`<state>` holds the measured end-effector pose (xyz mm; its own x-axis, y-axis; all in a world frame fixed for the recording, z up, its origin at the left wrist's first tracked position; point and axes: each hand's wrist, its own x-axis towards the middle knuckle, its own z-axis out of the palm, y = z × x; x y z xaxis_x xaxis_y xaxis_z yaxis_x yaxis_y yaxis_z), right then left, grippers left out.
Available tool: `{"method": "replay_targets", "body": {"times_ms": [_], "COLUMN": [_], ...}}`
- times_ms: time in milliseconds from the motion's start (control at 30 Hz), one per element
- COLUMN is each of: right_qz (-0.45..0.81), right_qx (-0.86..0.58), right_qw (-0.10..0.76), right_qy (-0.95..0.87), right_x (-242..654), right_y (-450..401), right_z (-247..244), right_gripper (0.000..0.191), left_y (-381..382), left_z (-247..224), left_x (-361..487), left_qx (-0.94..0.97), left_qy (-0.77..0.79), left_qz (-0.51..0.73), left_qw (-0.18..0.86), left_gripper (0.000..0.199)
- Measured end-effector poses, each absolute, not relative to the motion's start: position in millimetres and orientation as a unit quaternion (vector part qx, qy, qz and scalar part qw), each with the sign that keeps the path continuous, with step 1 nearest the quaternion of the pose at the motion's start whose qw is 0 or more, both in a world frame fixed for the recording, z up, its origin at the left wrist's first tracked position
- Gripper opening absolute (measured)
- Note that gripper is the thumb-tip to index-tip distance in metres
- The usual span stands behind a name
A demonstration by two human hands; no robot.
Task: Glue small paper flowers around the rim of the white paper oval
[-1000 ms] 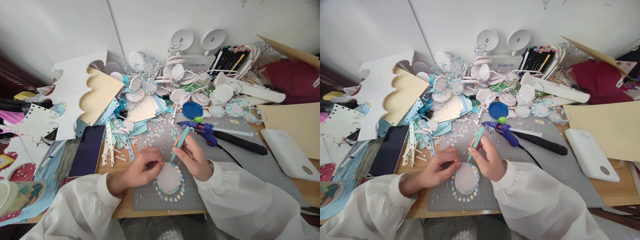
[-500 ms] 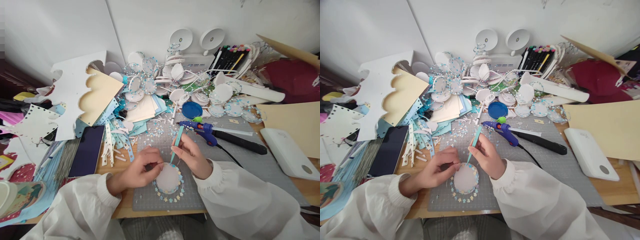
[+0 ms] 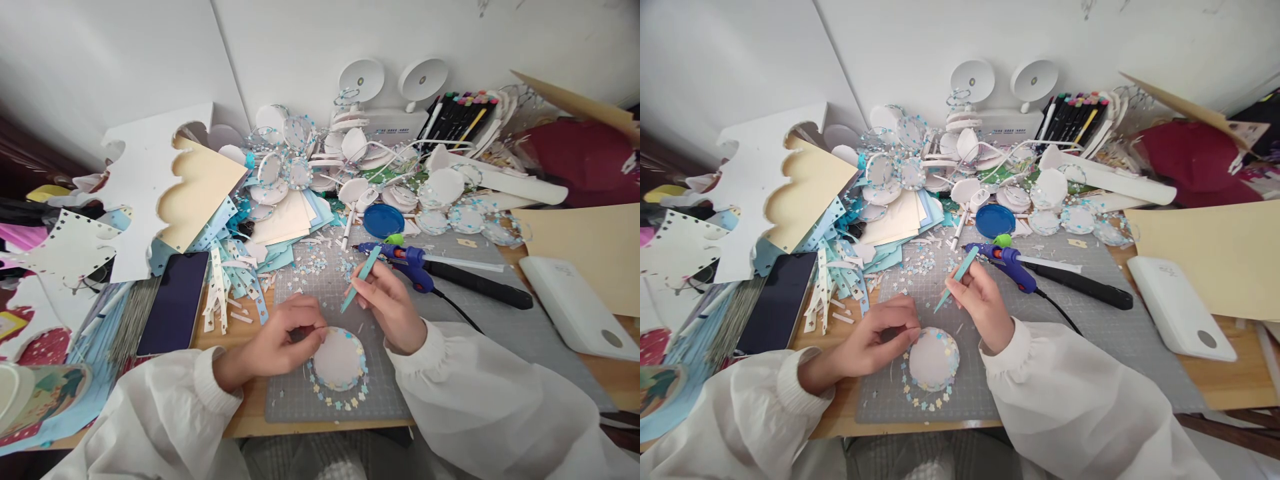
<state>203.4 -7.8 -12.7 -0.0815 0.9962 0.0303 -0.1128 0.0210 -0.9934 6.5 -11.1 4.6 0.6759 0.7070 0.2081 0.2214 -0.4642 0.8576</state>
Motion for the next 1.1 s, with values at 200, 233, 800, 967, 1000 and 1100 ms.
{"method": "replay_targets", "body": {"times_ms": [200,233,800,967,1000,1100], "right_qz": [0.423,0.400,0.205,0.235,0.242,0.254], "right_qx": [-0.463,-0.454,-0.473,-0.483,-0.485,-0.494], "right_qw": [0.587,0.602,0.521,0.511,0.510,0.500], "right_qy": [-0.513,-0.521,-0.680,-0.671,-0.668,-0.664], "right_x": [198.7,199.0,196.8,195.9,195.7,195.6], "right_y": [-12.3,-12.5,5.8,7.5,7.6,7.9], "right_z": [-3.3,-2.6,-23.4,-27.6,-28.1,-28.3], "right_gripper": [0.017,0.016,0.012,0.012,0.012,0.012], "left_y": [-11.9,-12.0,-13.7,-13.8,-13.8,-13.6], "left_z": [0.9,0.5,-1.8,-2.5,-2.5,-2.2], "left_x": [7.1,7.1,7.2,7.3,7.3,7.3], "left_qx": [0.801,0.801,0.808,0.805,0.804,0.805], "left_qy": [0.310,0.312,0.315,0.312,0.312,0.311], "left_qz": [0.279,0.280,0.283,0.292,0.293,0.291], "left_qw": [0.428,0.428,0.410,0.411,0.412,0.413], "left_gripper": [0.027,0.027,0.023,0.024,0.024,0.024]}}
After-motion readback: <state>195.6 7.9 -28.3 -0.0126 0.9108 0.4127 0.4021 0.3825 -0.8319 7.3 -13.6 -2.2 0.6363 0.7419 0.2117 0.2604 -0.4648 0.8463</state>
